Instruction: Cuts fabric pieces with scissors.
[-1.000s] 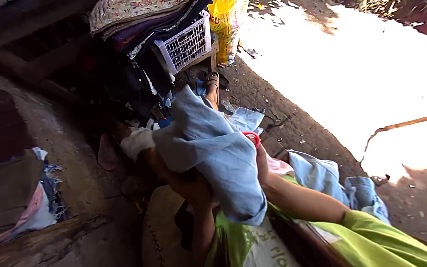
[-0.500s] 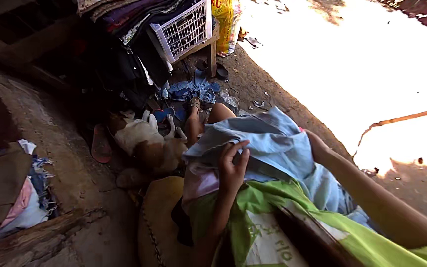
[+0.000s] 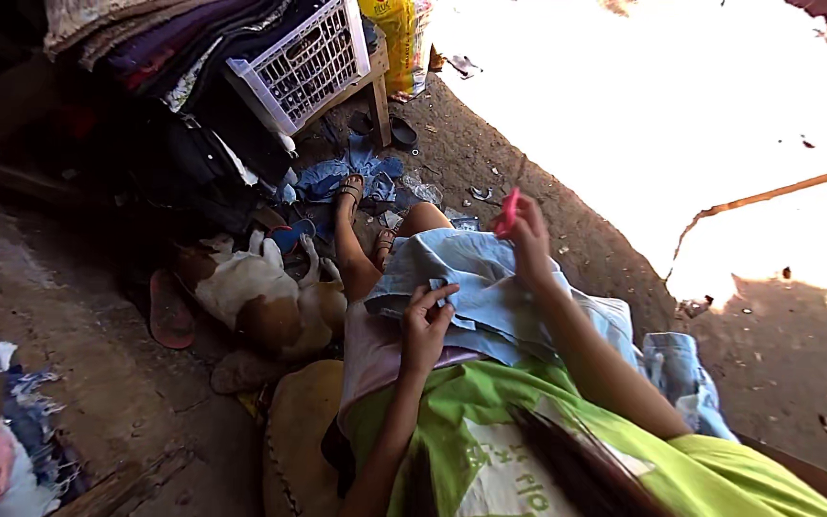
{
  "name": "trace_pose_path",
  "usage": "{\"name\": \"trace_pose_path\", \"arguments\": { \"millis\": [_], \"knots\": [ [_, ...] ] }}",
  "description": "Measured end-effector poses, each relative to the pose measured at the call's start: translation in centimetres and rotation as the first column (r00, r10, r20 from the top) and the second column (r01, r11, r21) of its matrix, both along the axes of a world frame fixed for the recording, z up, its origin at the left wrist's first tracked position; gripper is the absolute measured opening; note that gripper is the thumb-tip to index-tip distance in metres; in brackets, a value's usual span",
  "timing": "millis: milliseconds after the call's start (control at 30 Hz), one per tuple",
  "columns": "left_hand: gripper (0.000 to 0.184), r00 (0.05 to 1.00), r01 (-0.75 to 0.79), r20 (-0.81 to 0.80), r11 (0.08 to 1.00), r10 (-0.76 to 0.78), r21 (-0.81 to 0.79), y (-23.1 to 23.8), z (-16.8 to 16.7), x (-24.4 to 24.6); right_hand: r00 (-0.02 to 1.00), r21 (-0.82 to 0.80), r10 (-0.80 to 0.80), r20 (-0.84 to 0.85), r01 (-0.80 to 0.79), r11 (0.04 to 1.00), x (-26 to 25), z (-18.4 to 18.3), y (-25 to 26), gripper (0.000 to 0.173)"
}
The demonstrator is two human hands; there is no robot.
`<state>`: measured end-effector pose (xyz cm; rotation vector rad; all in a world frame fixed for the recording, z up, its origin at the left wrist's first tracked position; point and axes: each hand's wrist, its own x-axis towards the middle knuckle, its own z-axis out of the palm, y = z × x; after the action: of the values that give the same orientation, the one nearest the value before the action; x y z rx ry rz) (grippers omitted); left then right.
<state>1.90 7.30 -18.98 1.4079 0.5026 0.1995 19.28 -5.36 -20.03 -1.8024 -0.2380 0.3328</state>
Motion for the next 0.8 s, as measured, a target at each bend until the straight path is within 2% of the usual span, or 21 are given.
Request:
{"name": "trace_pose_path", "arguments": {
  "millis": [67, 133, 233, 300, 433, 567, 700, 800],
  "knots": [
    [0.035, 1.000, 0.003, -0.013, 1.000, -0.003, 0.006, 0.0, -0.1, 0.2, 0.997, 0.037, 0.044, -0.066, -0.042, 0.998, -1.9, -3.0, 2.8, 0.037],
    [0.042, 0.999, -0.016, -0.031, 1.000, 0.016, 0.014, 0.2, -0.4, 0.1, 0.988, -0.009, 0.099, -0.116, -0.101, 0.995, -2.3, -4.7, 3.6, 0.034],
    [0.045, 0.999, -0.011, -0.051, 0.999, 0.010, -0.037, 0.7, -1.4, -0.5, 0.984, -0.036, 0.136, -0.113, -0.141, 0.989, -1.7, -4.6, 3.0, 0.034],
    [0.046, 0.998, -0.017, -0.057, 0.998, 0.014, -0.068, 0.7, -1.9, -0.3, 0.977, -0.044, 0.107, -0.186, -0.117, 0.992, -1.3, -4.8, 2.7, 0.034],
    [0.050, 0.998, -0.062, -0.034, 0.989, 0.058, -0.132, 0.6, -1.7, 0.3, 0.964, 0.025, 0.077, -0.256, -0.074, 0.997, -0.9, -5.0, 2.5, 0.033],
    [0.061, 0.998, -0.050, 0.025, 0.986, 0.055, -0.160, 0.7, -1.8, -0.1, 0.963, 0.109, 0.124, -0.238, -0.100, 0.989, 0.2, -3.3, 2.5, 0.036],
    [0.079, 1.000, -0.016, 0.023, 0.993, 0.019, -0.113, 0.7, -1.5, -0.5, 0.935, 0.116, 0.315, -0.166, -0.299, 0.947, -0.2, 1.1, 0.5, 0.034],
    [0.088, 1.000, 0.022, 0.003, 1.000, -0.022, 0.008, 0.3, -2.0, -0.2, 0.862, 0.110, 0.471, -0.187, -0.458, 0.882, -1.7, 3.5, -2.8, 0.032]
  ]
}}
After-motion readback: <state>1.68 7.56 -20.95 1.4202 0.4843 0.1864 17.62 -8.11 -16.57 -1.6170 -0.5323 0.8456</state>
